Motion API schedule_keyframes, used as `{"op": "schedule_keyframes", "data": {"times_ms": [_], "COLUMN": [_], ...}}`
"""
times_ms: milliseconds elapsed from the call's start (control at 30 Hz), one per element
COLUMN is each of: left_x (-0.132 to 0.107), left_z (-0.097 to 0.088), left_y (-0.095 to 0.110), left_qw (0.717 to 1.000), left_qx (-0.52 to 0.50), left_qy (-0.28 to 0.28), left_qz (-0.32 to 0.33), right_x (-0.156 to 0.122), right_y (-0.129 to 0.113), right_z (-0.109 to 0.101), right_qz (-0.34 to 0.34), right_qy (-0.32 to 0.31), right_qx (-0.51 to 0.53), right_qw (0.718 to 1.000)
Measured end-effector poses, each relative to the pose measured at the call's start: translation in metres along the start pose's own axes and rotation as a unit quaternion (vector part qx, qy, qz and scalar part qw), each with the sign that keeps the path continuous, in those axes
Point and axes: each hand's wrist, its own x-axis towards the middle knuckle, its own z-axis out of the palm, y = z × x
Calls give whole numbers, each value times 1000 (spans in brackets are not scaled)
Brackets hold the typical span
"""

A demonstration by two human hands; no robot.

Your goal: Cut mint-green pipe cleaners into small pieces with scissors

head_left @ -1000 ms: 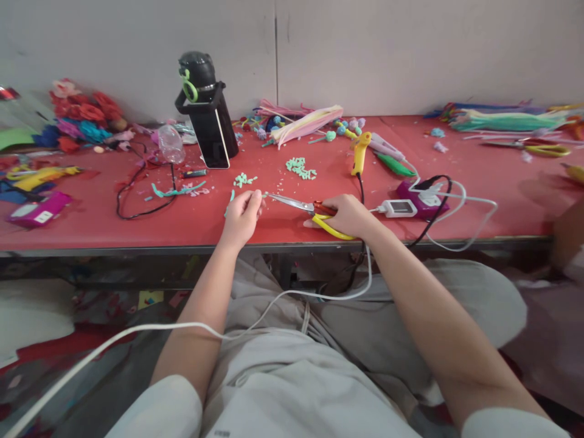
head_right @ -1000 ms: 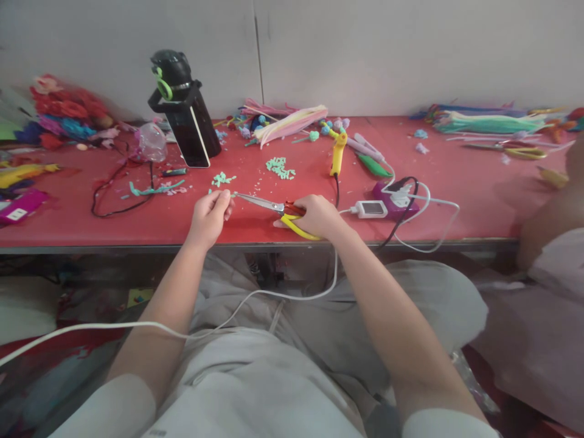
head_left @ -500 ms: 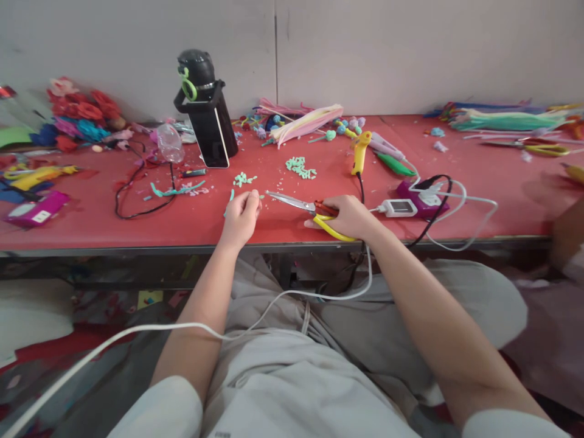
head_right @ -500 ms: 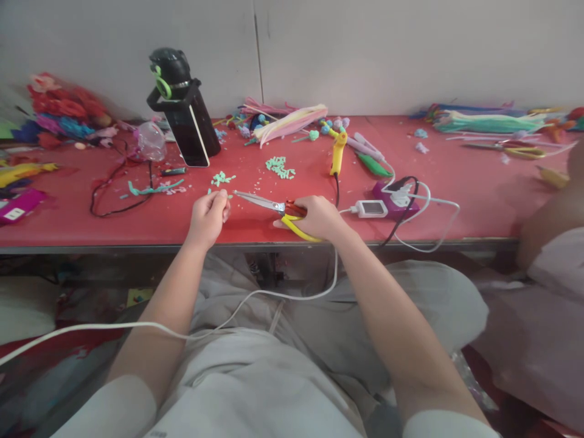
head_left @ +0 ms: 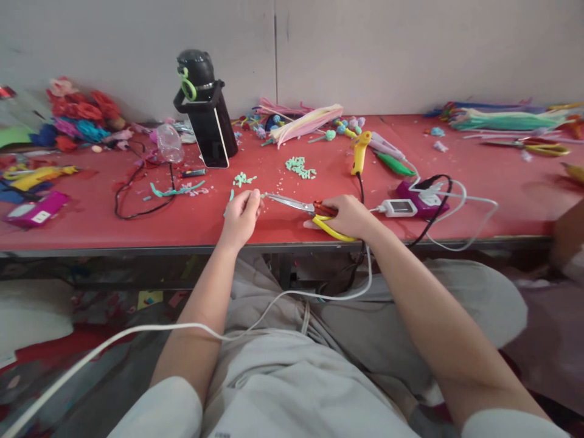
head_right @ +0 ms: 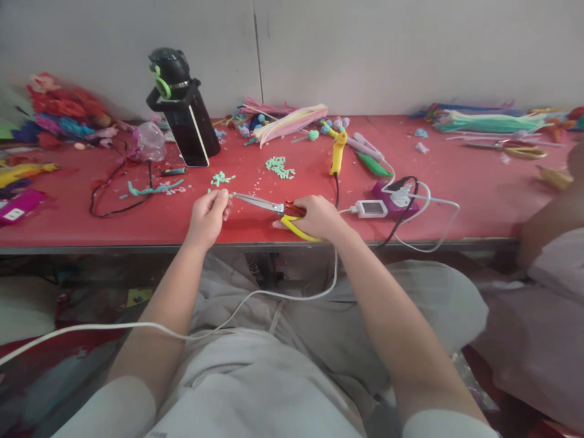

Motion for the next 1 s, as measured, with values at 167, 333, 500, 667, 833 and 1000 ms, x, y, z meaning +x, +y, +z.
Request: {"op": "schedule_keyframes", "data": {"times_ms": [167,333,500,667,833,1000], "left_x": [0,0,0,0,1,1], "left_z": [0,0,0,1,1,0], "left_y": [1,0,1,1,0,-3], "left_qw": [1000,1000,1000,1000,1000,1000], "left_qx": [0,-1,-8,-17,-10,-3], "left_qy": [-5,-7,-7,-8,-8,-10], "left_qz": [4,3,1,-1,1,3], "right_x": [0,1,3,3,0,1], "right_y": [0,0,0,1,1,1], "right_z": [0,0,1,0,0,0], "right_qz": [10,5,7,13,0,-3], "right_qy": [-7,-6,-10,-2,-2,-5], "right_qx": [0,-3,-9,-11,-1,-5], "right_qw": [1000,1000,1000,1000,1000,1000]}}
